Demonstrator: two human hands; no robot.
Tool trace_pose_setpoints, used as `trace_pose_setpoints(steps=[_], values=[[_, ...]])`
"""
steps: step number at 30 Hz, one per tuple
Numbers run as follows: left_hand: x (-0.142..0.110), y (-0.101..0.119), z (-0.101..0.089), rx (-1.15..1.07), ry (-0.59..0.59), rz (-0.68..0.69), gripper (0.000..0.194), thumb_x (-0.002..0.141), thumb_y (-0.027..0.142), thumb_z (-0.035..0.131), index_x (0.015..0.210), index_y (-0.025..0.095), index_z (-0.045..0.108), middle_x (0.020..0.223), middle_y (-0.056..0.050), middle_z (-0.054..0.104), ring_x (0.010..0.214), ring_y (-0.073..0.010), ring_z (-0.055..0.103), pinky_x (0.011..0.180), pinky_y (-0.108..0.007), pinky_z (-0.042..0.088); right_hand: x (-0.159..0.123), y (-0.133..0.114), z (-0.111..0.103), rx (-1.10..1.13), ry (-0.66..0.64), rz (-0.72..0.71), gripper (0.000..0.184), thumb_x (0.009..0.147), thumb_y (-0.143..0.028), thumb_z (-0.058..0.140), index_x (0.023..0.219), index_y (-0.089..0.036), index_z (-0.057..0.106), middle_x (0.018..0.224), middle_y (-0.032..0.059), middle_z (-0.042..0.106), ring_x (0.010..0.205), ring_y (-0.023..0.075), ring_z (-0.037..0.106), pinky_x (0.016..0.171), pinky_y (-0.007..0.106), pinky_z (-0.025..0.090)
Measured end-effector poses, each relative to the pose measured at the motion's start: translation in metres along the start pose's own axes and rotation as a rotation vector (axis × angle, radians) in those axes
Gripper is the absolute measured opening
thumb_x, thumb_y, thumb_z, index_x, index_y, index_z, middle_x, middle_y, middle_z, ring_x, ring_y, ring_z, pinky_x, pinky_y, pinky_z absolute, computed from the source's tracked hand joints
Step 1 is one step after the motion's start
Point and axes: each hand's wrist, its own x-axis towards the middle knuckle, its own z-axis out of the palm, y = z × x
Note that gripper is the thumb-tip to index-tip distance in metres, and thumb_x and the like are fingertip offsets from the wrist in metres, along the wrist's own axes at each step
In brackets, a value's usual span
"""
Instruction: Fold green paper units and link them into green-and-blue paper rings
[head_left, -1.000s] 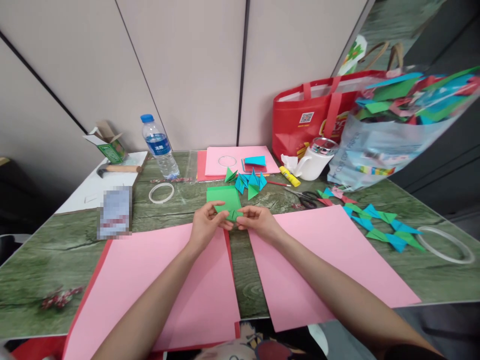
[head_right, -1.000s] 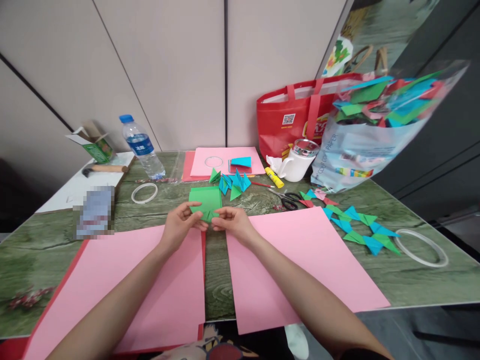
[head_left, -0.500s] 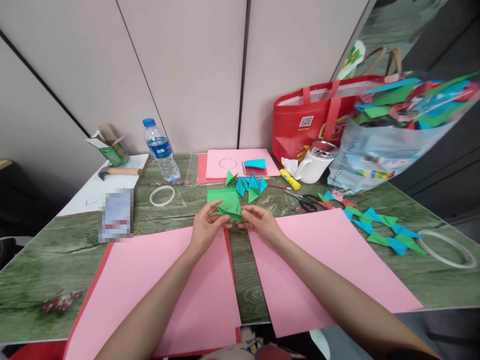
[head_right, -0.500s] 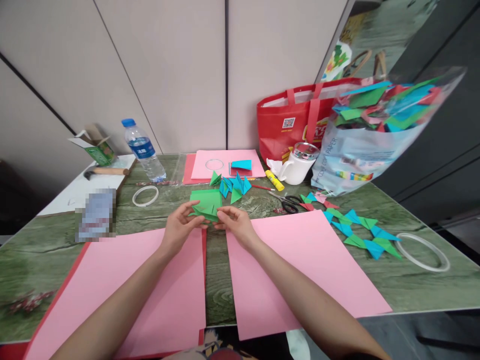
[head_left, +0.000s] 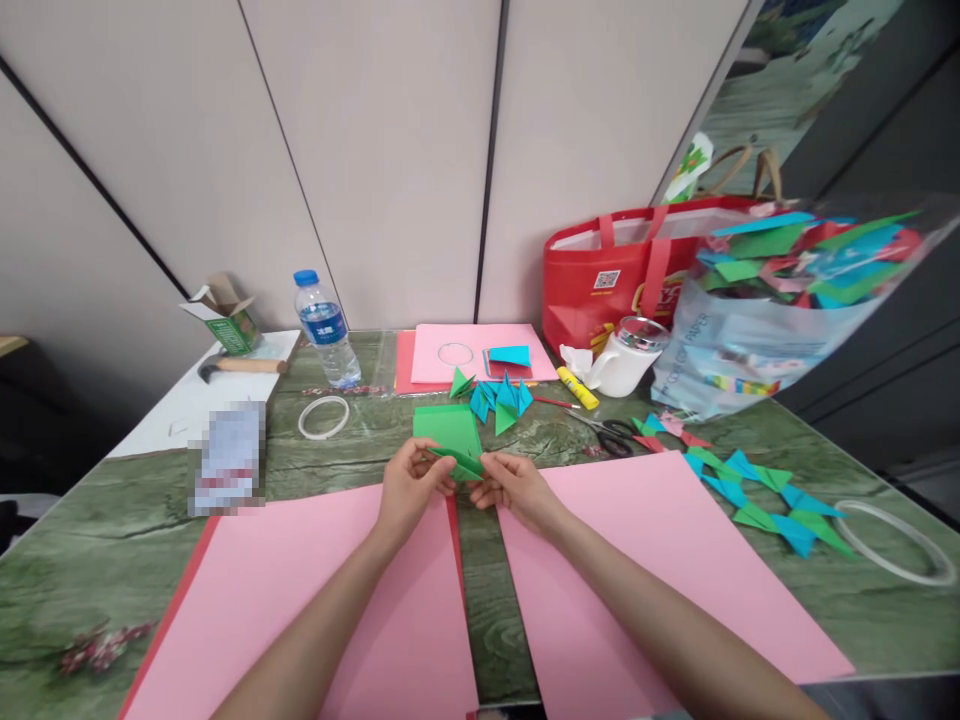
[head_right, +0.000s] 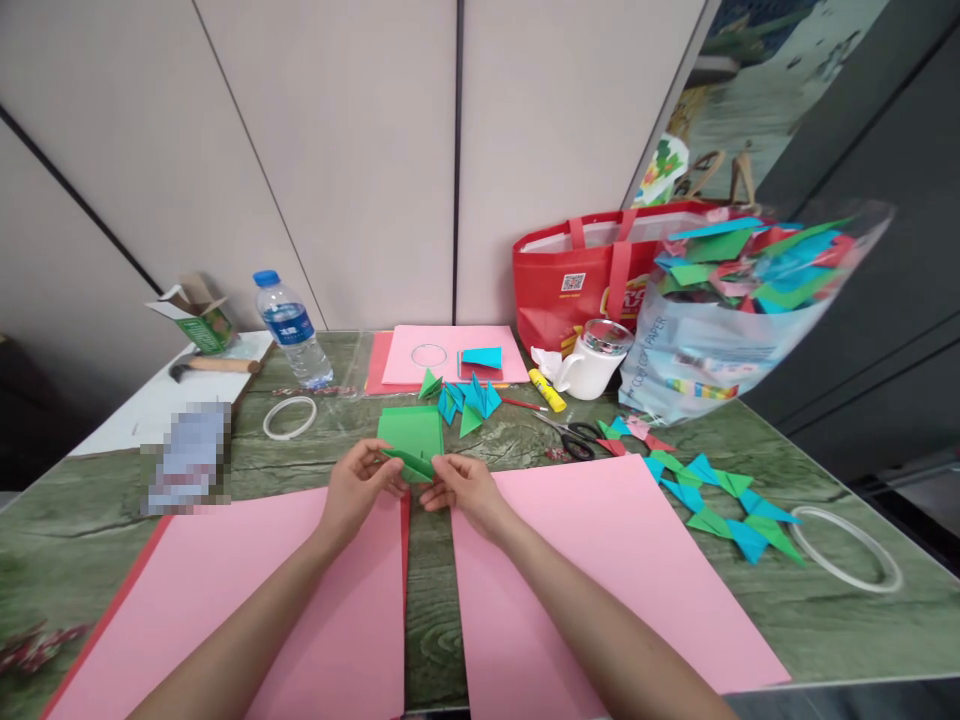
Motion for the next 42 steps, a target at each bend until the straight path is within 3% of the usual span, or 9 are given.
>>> trace_pose_setpoints(steps=[4, 7, 12, 20, 24, 30, 38, 42], values=[[0.001, 0.001, -0.001, 0.075, 0.004, -0.039, 0.028, 0.067, 0.038, 0.065, 0.07, 0.017, 0.046, 0.051, 0.005, 0.057, 0.042, -0.012, 0.058, 0.041, -0.021, 0.047, -0.002, -0.001, 0.003, 0.035, -0.068, 0.096, 0.033, 0.07, -0.046, 0.064, 0.072, -0.013, 0.056, 0.062, 0.0025, 0.065, 0.049, 0.0095, 0.063, 0.045, 0.017, 0.05], [0.001, 0.003, -0.001, 0.039, -0.004, -0.083, 0.03, 0.066, 0.04, 0.065, 0.067, 0.017, 0.045, 0.05, 0.006, 0.054, 0.042, -0.0122, 0.058, 0.041, -0.021, 0.047, -0.004, -0.001, 0.006, 0.044, -0.067, 0.074, 0.036, 0.069, -0.05, 0.062, 0.072, -0.015, 0.054, 0.062, 0.0008, 0.063, 0.049, 0.0091, 0.062, 0.044, 0.018, 0.05], [0.001, 0.0, -0.001, -0.065, -0.04, -0.093, 0.03, 0.066, 0.039, 0.066, 0.073, 0.017, 0.047, 0.054, 0.006, 0.055, 0.047, -0.0121, 0.059, 0.046, -0.024, 0.05, -0.009, -0.003, 0.013, -0.178, 0.017, -0.155, 0.03, 0.058, -0.035, 0.075, 0.071, -0.017, 0.054, 0.054, -0.0047, 0.058, 0.049, 0.0124, 0.061, 0.046, 0.022, 0.05], [-0.001, -0.004, -0.003, -0.027, -0.173, -0.077, 0.026, 0.069, 0.035, 0.065, 0.085, 0.015, 0.064, 0.079, -0.002, 0.064, 0.068, -0.0152, 0.062, 0.069, -0.034, 0.054, -0.017, -0.006, 0.014, -0.798, 0.248, -0.619, 0.009, 0.076, -0.027, 0.058, 0.07, -0.02, 0.058, 0.06, 0.0006, 0.056, 0.052, 0.0129, 0.054, 0.046, 0.024, 0.043], [-0.002, -0.004, -0.002, -0.027, -0.192, -0.065, 0.022, 0.068, 0.032, 0.066, 0.084, 0.017, 0.067, 0.08, -0.002, 0.067, 0.073, -0.0168, 0.063, 0.072, -0.035, 0.053, -0.018, -0.008, 0.013, -0.922, 0.234, -0.797, 0.004, 0.076, -0.021, 0.056, 0.074, -0.02, 0.06, 0.067, 0.0023, 0.055, 0.057, 0.0131, 0.053, 0.049, 0.025, 0.044], [-0.001, -0.004, -0.004, 0.139, -0.146, 0.064, 0.018, 0.066, 0.025, 0.067, 0.082, 0.016, 0.068, 0.085, -0.006, 0.069, 0.081, -0.0188, 0.062, 0.077, -0.031, 0.049, -0.019, -0.006, 0.014, -0.871, 0.203, -0.886, 0.015, 0.073, -0.011, 0.055, 0.084, -0.02, 0.06, 0.084, 0.0051, 0.053, 0.071, 0.0142, 0.056, 0.055, 0.024, 0.05], [0.0, -0.004, -0.005, 0.112, -0.178, 0.288, 0.011, 0.069, 0.022, 0.066, 0.078, 0.016, 0.068, 0.09, -0.008, 0.068, 0.091, -0.021, 0.061, 0.084, -0.034, 0.046, -0.021, -0.009, 0.014, -0.886, 0.217, -0.98, 0.023, 0.07, -0.005, 0.053, 0.087, -0.02, 0.057, 0.085, 0.0052, 0.057, 0.081, 0.016, 0.057, 0.062, 0.027, 0.051], [-0.001, -0.002, -0.005, 0.275, -0.088, 0.355, 0.011, 0.067, 0.022, 0.067, 0.077, 0.018, 0.069, 0.083, -0.006, 0.067, 0.081, -0.0178, 0.061, 0.075, -0.029, 0.048, -0.019, -0.006, 0.011, -0.859, 0.234, -0.877, 0.02, 0.071, -0.008, 0.053, 0.087, -0.02, 0.058, 0.08, 0.0034, 0.061, 0.071, 0.0145, 0.059, 0.062, 0.027, 0.051]])
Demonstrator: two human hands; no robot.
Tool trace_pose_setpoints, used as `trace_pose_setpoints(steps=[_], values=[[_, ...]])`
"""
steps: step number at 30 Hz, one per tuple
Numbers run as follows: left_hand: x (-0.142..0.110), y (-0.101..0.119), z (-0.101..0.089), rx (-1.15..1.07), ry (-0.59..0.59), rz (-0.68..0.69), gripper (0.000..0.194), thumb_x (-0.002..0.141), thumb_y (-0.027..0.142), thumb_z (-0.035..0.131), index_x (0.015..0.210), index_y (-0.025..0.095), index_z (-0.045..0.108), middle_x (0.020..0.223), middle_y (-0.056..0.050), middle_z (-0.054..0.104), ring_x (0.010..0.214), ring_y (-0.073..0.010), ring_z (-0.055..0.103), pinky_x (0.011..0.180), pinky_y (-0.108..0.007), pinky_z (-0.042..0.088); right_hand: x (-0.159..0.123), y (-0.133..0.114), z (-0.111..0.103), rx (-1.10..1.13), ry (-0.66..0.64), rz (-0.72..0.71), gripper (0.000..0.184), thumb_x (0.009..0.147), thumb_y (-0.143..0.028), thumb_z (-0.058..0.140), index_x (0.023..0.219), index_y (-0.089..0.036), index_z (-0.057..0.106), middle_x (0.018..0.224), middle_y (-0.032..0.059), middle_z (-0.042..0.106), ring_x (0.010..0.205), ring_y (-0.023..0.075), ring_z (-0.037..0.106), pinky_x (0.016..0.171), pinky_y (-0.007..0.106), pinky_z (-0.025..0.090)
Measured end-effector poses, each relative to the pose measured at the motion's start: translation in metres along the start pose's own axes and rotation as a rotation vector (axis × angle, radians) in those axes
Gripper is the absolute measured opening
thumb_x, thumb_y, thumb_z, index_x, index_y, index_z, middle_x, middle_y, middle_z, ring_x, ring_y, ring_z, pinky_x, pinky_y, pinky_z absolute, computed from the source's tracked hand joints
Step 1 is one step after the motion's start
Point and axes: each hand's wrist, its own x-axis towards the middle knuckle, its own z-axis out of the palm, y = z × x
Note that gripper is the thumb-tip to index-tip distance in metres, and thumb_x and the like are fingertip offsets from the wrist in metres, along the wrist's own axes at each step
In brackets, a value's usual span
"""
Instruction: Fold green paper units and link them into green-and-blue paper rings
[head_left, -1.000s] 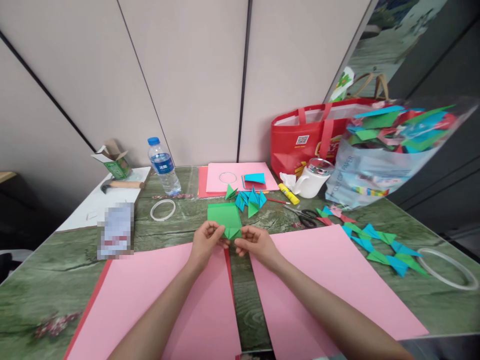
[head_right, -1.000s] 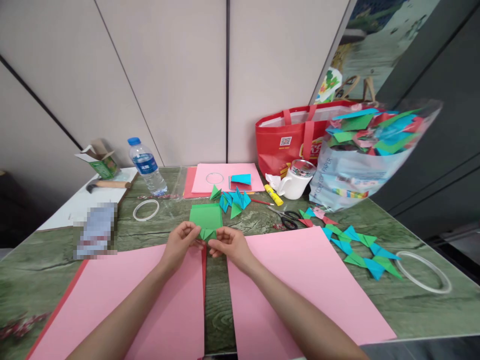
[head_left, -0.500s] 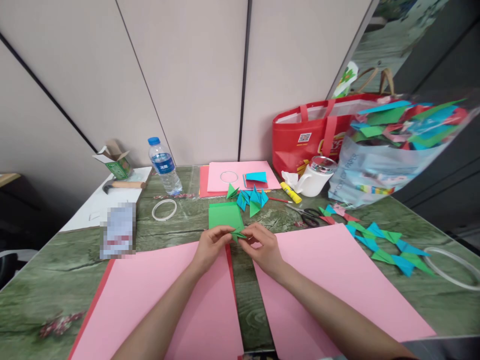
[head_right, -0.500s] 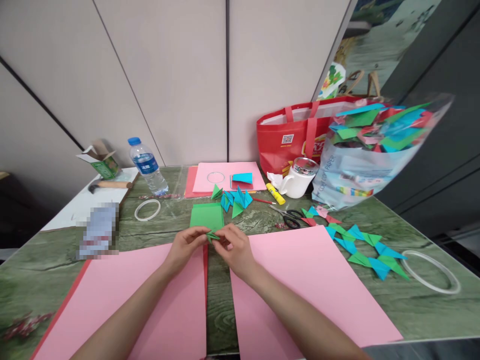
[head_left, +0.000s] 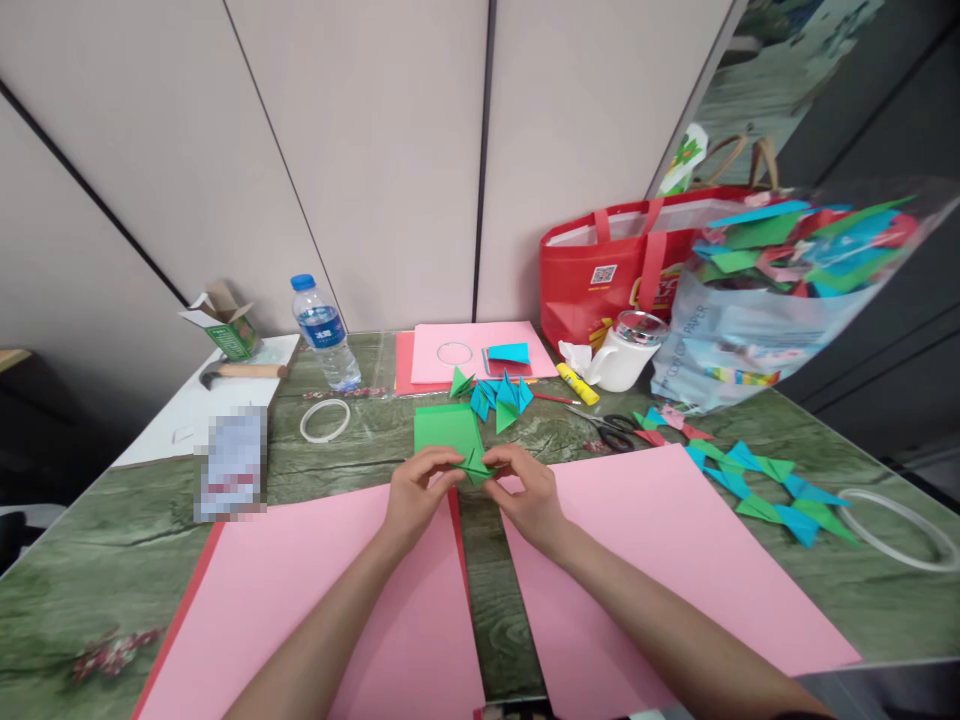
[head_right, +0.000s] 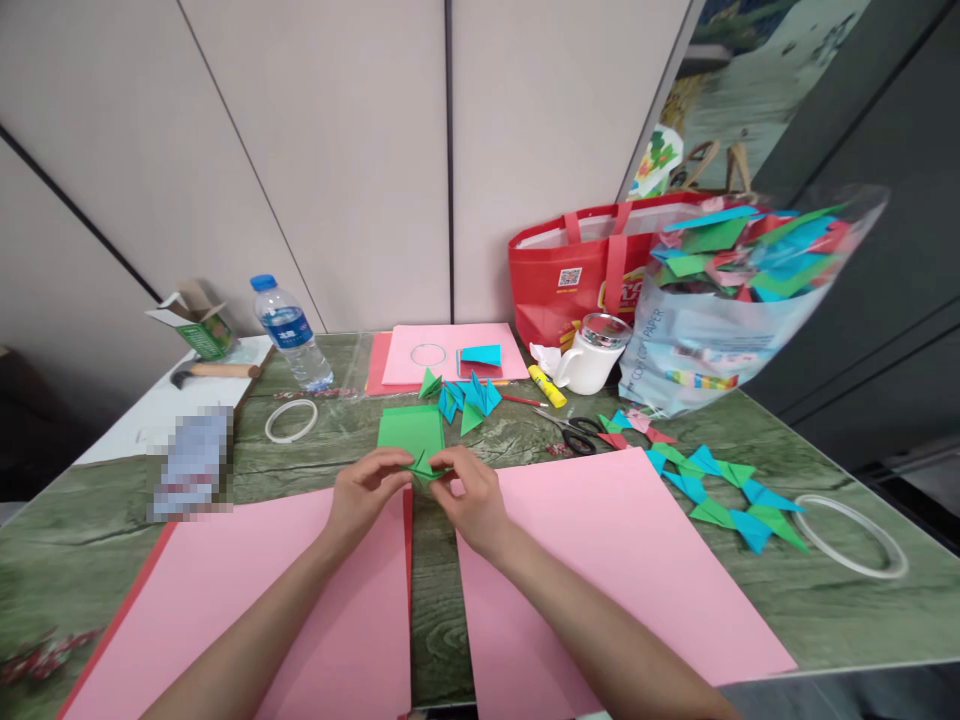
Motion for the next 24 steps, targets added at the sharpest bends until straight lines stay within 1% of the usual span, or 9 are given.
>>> trace_pose_setpoints(steps=[2, 4, 7, 10, 13, 16, 19, 22, 24], values=[[-0.001, 0.0, 0.0, 0.048, 0.021, -0.031, 0.014, 0.065, 0.024, 0.069, 0.077, 0.018, 0.069, 0.083, -0.004, 0.067, 0.076, -0.0164, 0.061, 0.067, -0.026, 0.049, 0.001, 0.002, 0.001, 0.083, -0.02, 0.144, 0.018, 0.071, -0.013, 0.055, 0.087, -0.02, 0.058, 0.078, 0.0022, 0.062, 0.067, 0.0136, 0.06, 0.06, 0.026, 0.051], [-0.001, 0.001, 0.0, 0.048, 0.02, -0.089, 0.019, 0.063, 0.026, 0.071, 0.08, 0.018, 0.068, 0.085, -0.004, 0.067, 0.071, -0.0153, 0.061, 0.062, -0.025, 0.049, 0.003, 0.005, 0.001, 0.247, -0.037, 0.306, 0.016, 0.071, -0.019, 0.059, 0.087, -0.02, 0.057, 0.078, 0.0017, 0.063, 0.066, 0.014, 0.061, 0.06, 0.027, 0.052], [-0.002, 0.003, 0.002, 0.018, 0.006, -0.149, 0.03, 0.06, 0.027, 0.073, 0.087, 0.018, 0.067, 0.091, -0.005, 0.066, 0.076, -0.0164, 0.061, 0.063, -0.026, 0.05, 0.008, 0.008, 0.001, 0.539, -0.006, 0.514, 0.021, 0.066, -0.026, 0.065, 0.085, -0.02, 0.056, 0.077, 0.0001, 0.063, 0.065, 0.014, 0.062, 0.06, 0.028, 0.053], [-0.002, 0.005, 0.004, -0.031, 0.0, -0.145, 0.039, 0.059, 0.026, 0.074, 0.096, 0.019, 0.064, 0.099, -0.007, 0.064, 0.085, -0.0185, 0.06, 0.064, -0.026, 0.051, 0.011, 0.013, 0.001, 0.741, 0.055, 0.676, 0.03, 0.061, -0.027, 0.071, 0.085, -0.02, 0.055, 0.07, -0.0029, 0.062, 0.059, 0.0129, 0.062, 0.06, 0.028, 0.052], [-0.003, 0.005, 0.005, -0.068, 0.01, -0.134, 0.042, 0.059, 0.026, 0.073, 0.1, 0.02, 0.062, 0.098, -0.006, 0.062, 0.08, -0.0171, 0.061, 0.059, -0.025, 0.051, 0.01, 0.017, 0.001, 0.874, 0.059, 0.78, 0.034, 0.058, -0.027, 0.074, 0.085, -0.019, 0.056, 0.067, -0.0031, 0.061, 0.061, 0.0134, 0.063, 0.063, 0.029, 0.052], [-0.003, 0.003, 0.005, -0.062, 0.041, -0.127, 0.029, 0.063, 0.027, 0.07, 0.09, 0.018, 0.065, 0.088, -0.004, 0.062, 0.066, -0.0133, 0.061, 0.054, -0.025, 0.051, 0.007, 0.018, 0.003, 0.887, -0.013, 0.814, 0.035, 0.057, -0.028, 0.075, 0.086, -0.019, 0.056, 0.07, -0.0011, 0.063, 0.061, 0.0138, 0.063, 0.062, 0.029, 0.052], [-0.003, 0.001, 0.005, -0.058, 0.084, -0.108, 0.013, 0.068, 0.025, 0.066, 0.077, 0.015, 0.066, 0.083, -0.002, 0.061, 0.049, -0.0078, 0.057, 0.05, -0.023, 0.05, 0.005, 0.017, 0.004, 0.794, -0.11, 0.771, 0.037, 0.057, -0.027, 0.075, 0.088, -0.019, 0.056, 0.075, -0.0009, 0.062, 0.06, 0.0127, 0.062, 0.06, 0.03, 0.051], [-0.002, 0.002, 0.004, -0.054, 0.115, -0.091, 0.009, 0.069, 0.023, 0.065, 0.074, 0.016, 0.066, 0.081, -0.001, 0.06, 0.047, -0.0067, 0.056, 0.05, -0.022, 0.049, 0.006, 0.015, 0.004, 0.652, -0.167, 0.665, 0.047, 0.051, -0.022, 0.077, 0.093, -0.02, 0.057, 0.086, -0.0003, 0.061, 0.064, 0.0115, 0.06, 0.064, 0.029, 0.05], [-0.001, 0.002, 0.003, -0.06, 0.123, -0.09, 0.007, 0.069, 0.022, 0.065, 0.072, 0.016, 0.066, 0.079, -0.001, 0.058, 0.048, -0.0072, 0.057, 0.05, -0.022, 0.05, 0.007, 0.014, 0.003, 0.568, -0.187, 0.623, 0.048, 0.051, -0.023, 0.077, 0.096, -0.02, 0.058, 0.089, 0.0011, 0.061, 0.066, 0.0122, 0.06, 0.065, 0.029, 0.049]])
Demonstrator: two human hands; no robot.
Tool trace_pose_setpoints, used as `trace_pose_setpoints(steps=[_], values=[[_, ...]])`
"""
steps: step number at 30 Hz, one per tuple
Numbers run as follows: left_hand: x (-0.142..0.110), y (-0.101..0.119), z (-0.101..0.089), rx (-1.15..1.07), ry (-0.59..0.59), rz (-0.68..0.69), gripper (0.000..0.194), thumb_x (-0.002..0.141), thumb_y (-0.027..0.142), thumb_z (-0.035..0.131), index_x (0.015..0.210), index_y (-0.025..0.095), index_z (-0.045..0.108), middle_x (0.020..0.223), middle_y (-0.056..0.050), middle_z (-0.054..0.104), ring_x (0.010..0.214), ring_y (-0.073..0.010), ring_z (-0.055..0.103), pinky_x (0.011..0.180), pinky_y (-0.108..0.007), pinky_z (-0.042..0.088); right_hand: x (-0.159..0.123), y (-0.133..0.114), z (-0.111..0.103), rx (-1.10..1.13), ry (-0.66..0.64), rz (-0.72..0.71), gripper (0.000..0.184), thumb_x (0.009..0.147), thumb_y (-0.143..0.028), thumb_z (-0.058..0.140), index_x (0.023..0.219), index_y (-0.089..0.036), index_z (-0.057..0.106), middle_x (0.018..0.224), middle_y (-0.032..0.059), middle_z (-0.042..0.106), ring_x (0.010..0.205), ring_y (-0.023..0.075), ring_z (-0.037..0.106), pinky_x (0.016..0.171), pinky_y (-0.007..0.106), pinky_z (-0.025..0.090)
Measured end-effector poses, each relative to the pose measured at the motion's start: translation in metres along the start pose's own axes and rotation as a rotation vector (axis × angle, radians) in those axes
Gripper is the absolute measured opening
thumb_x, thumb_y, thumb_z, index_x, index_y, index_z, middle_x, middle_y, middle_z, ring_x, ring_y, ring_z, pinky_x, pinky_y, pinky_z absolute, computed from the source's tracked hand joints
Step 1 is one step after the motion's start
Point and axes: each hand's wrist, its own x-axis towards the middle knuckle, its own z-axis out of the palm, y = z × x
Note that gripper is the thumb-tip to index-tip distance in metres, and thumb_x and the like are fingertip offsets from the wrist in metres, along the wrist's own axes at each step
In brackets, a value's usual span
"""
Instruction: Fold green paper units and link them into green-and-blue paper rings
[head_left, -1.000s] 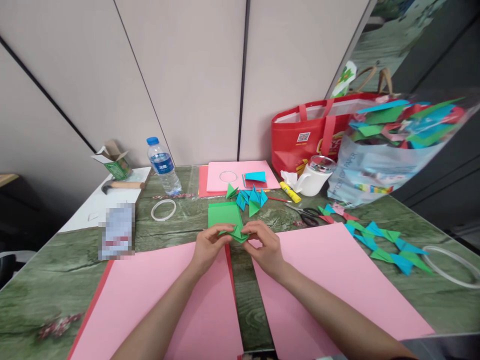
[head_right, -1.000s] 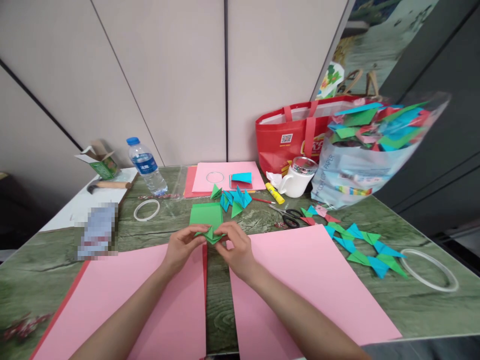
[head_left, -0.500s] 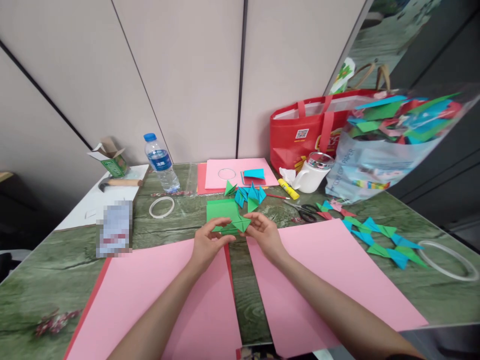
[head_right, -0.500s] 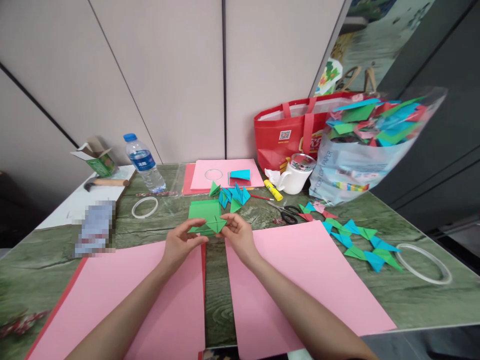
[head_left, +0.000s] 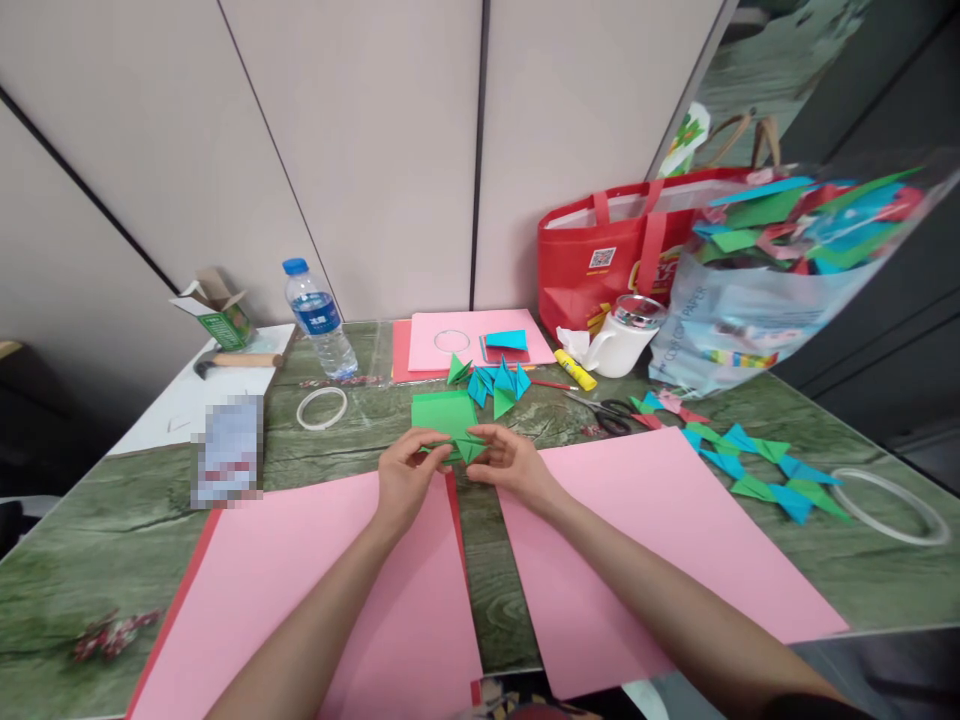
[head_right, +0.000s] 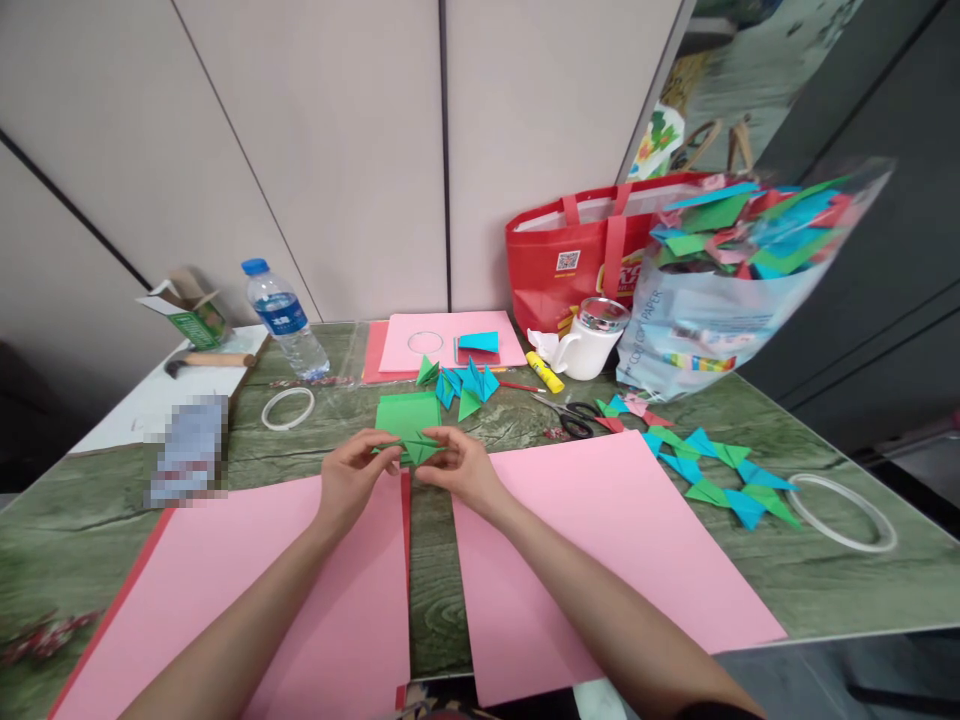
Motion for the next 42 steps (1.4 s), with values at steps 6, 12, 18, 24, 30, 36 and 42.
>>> trace_pose_setpoints(steps=[6, 12, 18, 24, 30, 36, 42], values=[[0.0002, 0.0001, 0.0011, -0.064, -0.045, -0.033, 0.016, 0.068, 0.021, 0.065, 0.083, 0.016, 0.064, 0.075, 0.0, 0.06, 0.05, -0.0086, 0.059, 0.052, -0.022, 0.05, -0.0009, 0.0005, 0.0004, -0.266, 0.07, -0.06, 0.025, 0.062, -0.034, 0.069, 0.08, -0.017, 0.062, 0.078, 0.003, 0.064, 0.071, 0.0165, 0.06, 0.065, 0.03, 0.047], [-0.0004, 0.0019, 0.004, -0.215, -0.089, -0.062, 0.038, 0.071, 0.026, 0.063, 0.106, 0.016, 0.054, 0.088, -0.006, 0.064, 0.065, -0.0132, 0.061, 0.056, -0.028, 0.054, -0.0012, 0.0071, 0.006, -0.076, -0.041, 0.016, 0.027, 0.065, -0.041, 0.067, 0.063, -0.017, 0.056, 0.059, -0.003, 0.056, 0.053, 0.011, 0.055, 0.053, 0.026, 0.048], [-0.0016, 0.0046, 0.0049, -0.136, -0.105, -0.095, 0.025, 0.075, 0.027, 0.059, 0.096, 0.014, 0.059, 0.084, -0.007, 0.064, 0.063, -0.0123, 0.058, 0.048, -0.023, 0.05, 0.0024, 0.0081, 0.0019, 0.271, 0.026, 0.107, 0.027, 0.059, -0.037, 0.074, 0.072, -0.017, 0.062, 0.069, -0.0019, 0.064, 0.063, 0.011, 0.06, 0.067, 0.028, 0.052], [-0.0024, 0.0017, 0.0068, -0.061, -0.114, -0.137, 0.022, 0.072, 0.028, 0.061, 0.089, 0.014, 0.062, 0.078, -0.004, 0.065, 0.058, -0.0115, 0.057, 0.048, -0.023, 0.05, 0.0007, 0.0066, 0.0028, 0.325, 0.022, 0.105, 0.028, 0.059, -0.034, 0.074, 0.077, -0.017, 0.062, 0.074, -0.0008, 0.065, 0.064, 0.0111, 0.061, 0.068, 0.028, 0.052], [-0.0026, -0.0013, 0.0081, -0.007, -0.124, -0.191, 0.025, 0.065, 0.026, 0.066, 0.088, 0.015, 0.063, 0.072, -0.001, 0.063, 0.052, -0.0102, 0.057, 0.046, -0.021, 0.048, -0.0015, 0.0044, 0.0045, 0.299, 0.007, 0.1, 0.031, 0.06, -0.031, 0.074, 0.084, -0.019, 0.06, 0.068, -0.0029, 0.062, 0.062, 0.0105, 0.061, 0.058, 0.024, 0.052], [-0.0026, -0.0018, 0.0081, -0.01, -0.103, -0.183, 0.027, 0.068, 0.031, 0.064, 0.089, 0.015, 0.06, 0.067, 0.0, 0.063, 0.048, -0.0105, 0.056, 0.043, -0.022, 0.047, -0.0018, 0.0064, 0.006, 0.129, 0.021, 0.047, 0.023, 0.06, -0.029, 0.072, 0.077, -0.018, 0.061, 0.062, -0.0046, 0.057, 0.056, 0.0099, 0.056, 0.043, 0.018, 0.044], [-0.0019, -0.0001, 0.0072, -0.032, -0.147, -0.166, 0.027, 0.069, 0.033, 0.064, 0.089, 0.014, 0.059, 0.062, 0.001, 0.059, 0.051, -0.0118, 0.058, 0.048, -0.023, 0.049, -0.0036, 0.0067, 0.0069, -0.065, 0.002, -0.059, 0.038, 0.063, -0.026, 0.069, 0.1, -0.022, 0.061, 0.085, 0.0016, 0.064, 0.066, 0.0124, 0.057, 0.049, 0.022, 0.046]])
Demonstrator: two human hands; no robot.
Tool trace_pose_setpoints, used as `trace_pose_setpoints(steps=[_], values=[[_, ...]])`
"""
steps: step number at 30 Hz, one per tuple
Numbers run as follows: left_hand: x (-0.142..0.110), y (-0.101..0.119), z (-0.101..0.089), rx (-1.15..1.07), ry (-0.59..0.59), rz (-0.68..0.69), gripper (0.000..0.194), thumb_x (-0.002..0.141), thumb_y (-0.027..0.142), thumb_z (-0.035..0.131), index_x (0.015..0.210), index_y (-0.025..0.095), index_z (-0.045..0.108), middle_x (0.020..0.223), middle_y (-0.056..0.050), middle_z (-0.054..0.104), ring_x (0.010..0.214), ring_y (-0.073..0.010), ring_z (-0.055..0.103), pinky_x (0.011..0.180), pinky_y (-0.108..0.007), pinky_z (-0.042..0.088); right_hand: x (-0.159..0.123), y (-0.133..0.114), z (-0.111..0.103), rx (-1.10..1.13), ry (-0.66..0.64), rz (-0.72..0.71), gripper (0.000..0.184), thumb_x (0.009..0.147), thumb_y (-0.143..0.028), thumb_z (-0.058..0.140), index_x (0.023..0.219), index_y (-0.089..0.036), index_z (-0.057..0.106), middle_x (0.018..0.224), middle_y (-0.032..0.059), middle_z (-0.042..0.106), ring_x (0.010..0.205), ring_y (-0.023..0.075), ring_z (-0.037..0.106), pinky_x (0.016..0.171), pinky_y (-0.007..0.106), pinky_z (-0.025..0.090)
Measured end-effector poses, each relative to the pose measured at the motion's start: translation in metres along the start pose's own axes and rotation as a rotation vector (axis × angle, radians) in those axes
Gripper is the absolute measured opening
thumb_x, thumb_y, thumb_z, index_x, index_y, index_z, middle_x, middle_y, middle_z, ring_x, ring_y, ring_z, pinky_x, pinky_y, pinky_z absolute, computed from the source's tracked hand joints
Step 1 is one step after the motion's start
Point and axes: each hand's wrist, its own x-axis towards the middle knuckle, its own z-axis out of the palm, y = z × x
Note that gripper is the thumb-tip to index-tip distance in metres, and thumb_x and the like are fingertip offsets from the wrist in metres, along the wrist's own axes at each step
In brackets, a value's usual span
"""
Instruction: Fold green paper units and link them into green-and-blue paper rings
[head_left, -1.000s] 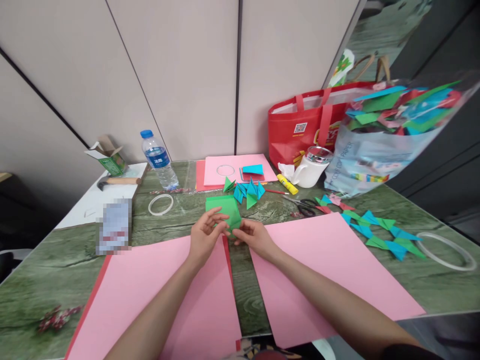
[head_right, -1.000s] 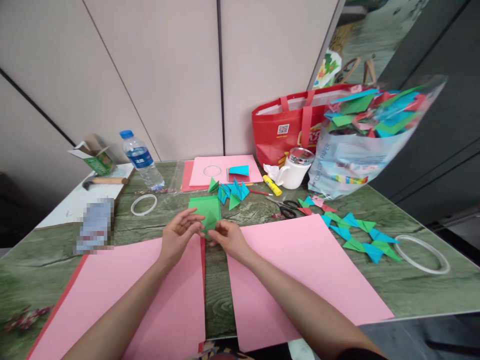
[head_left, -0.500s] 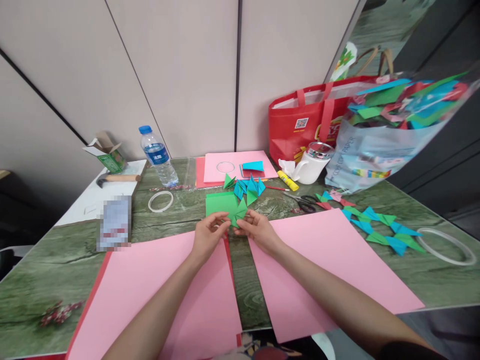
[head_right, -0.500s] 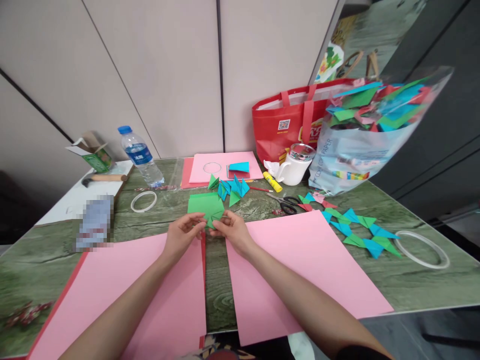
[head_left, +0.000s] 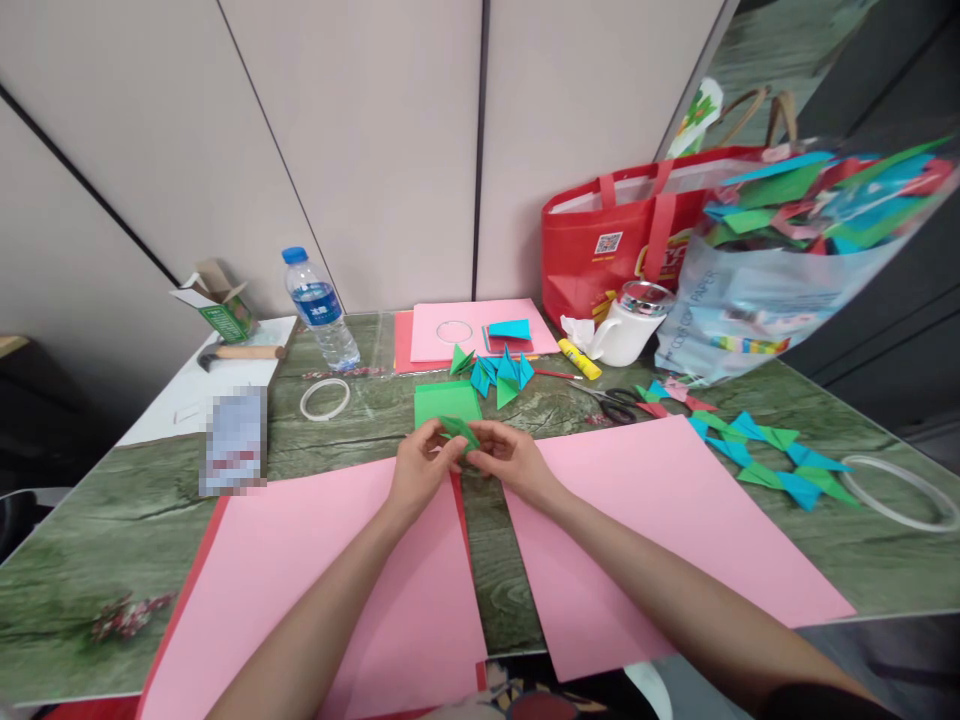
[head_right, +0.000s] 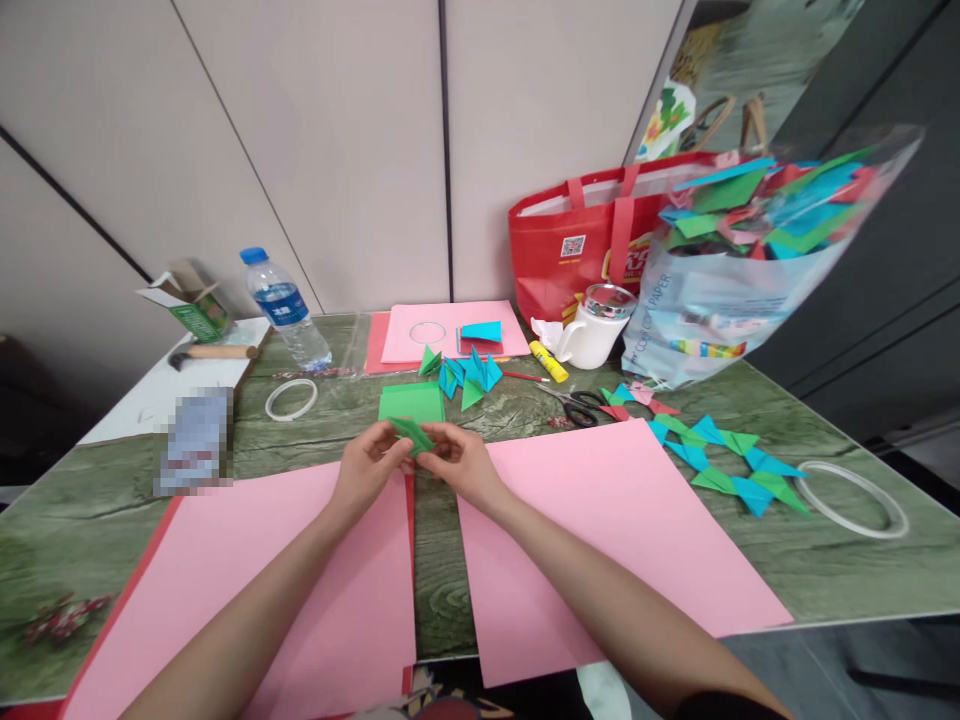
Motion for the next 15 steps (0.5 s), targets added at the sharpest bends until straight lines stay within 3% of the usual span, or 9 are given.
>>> trace_pose_setpoints(steps=[5, 8, 15], values=[[-0.0002, 0.0019, 0.0011, -0.021, 0.067, -0.014, 0.036, 0.068, 0.034, 0.065, 0.098, 0.015, 0.057, 0.075, -0.002, 0.062, 0.069, -0.0147, 0.061, 0.059, -0.026, 0.053, -0.0028, -0.0068, -0.0004, -0.163, 0.046, -0.081, 0.035, 0.064, -0.029, 0.068, 0.099, -0.024, 0.065, 0.095, 0.0042, 0.065, 0.083, 0.0176, 0.058, 0.064, 0.028, 0.049], [0.0007, 0.0008, 0.0011, -0.103, 0.088, -0.05, 0.043, 0.069, 0.035, 0.063, 0.106, 0.014, 0.054, 0.066, 0.002, 0.058, 0.067, -0.0138, 0.061, 0.064, -0.029, 0.053, -0.0016, -0.0069, -0.0026, -0.145, 0.095, -0.094, 0.032, 0.068, -0.031, 0.065, 0.099, -0.023, 0.065, 0.096, 0.0049, 0.064, 0.088, 0.0191, 0.057, 0.067, 0.03, 0.049], [0.0016, -0.0011, -0.003, -0.281, -0.132, -0.167, 0.06, 0.071, 0.03, 0.063, 0.124, 0.013, 0.041, 0.069, 0.0, 0.063, 0.064, -0.0142, 0.062, 0.068, -0.032, 0.051, 0.0031, -0.003, -0.009, 0.131, 0.108, 0.059, 0.032, 0.064, -0.034, 0.068, 0.093, -0.02, 0.064, 0.081, 0.0021, 0.063, 0.071, 0.0149, 0.058, 0.063, 0.028, 0.049]])
